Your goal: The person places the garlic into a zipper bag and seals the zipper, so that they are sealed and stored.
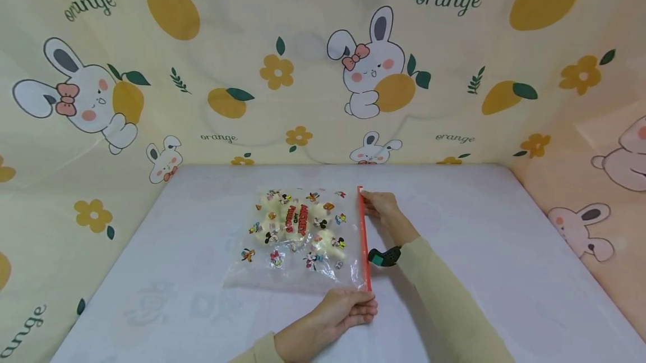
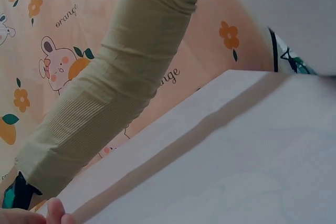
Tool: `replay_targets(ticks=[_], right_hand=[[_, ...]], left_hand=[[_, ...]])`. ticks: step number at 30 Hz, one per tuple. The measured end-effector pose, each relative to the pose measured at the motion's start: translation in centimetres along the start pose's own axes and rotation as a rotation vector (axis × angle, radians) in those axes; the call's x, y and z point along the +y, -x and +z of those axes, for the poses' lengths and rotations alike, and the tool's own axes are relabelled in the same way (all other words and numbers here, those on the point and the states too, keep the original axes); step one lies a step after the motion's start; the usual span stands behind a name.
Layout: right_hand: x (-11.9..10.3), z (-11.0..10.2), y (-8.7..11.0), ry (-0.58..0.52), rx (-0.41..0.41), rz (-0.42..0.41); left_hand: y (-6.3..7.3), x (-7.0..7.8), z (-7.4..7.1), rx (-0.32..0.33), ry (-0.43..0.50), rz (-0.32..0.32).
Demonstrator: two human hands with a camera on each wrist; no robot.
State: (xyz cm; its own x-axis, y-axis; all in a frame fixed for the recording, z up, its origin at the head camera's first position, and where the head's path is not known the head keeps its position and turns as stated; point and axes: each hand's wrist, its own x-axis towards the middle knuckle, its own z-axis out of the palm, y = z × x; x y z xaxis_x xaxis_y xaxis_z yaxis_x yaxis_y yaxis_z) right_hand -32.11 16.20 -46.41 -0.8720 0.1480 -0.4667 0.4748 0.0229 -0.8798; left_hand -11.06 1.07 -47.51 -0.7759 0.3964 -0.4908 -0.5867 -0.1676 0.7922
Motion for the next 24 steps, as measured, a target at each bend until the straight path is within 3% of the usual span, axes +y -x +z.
replay_targets(ticks=[9,15,19,21,24], right_hand=[[0.2,-1.5,1.3,0.015,-0.112,-0.019],[0.2,-3.0,2.4,0.133,-0.166,-0.100],[-0.1,-3.9,3.3,0.220,-0.176,-0.173],[-0.3,-4.2,3.8,0.244,-0.172,-0.195],[-0.8,-4.7,4.4,0.267,-0.172,-0.237]], left_hand=[[-0.2,0.3,0.3,-0.014,-0.069,-0.013],[-0.2,1.2,-0.1,-0.076,-0.163,0.005],[0.1,2.3,-0.7,-0.149,-0.219,0.009],[0.3,3.1,-1.0,-0.170,-0.230,0.035],[0.3,4.7,-1.8,-0.157,-0.263,0.142]])
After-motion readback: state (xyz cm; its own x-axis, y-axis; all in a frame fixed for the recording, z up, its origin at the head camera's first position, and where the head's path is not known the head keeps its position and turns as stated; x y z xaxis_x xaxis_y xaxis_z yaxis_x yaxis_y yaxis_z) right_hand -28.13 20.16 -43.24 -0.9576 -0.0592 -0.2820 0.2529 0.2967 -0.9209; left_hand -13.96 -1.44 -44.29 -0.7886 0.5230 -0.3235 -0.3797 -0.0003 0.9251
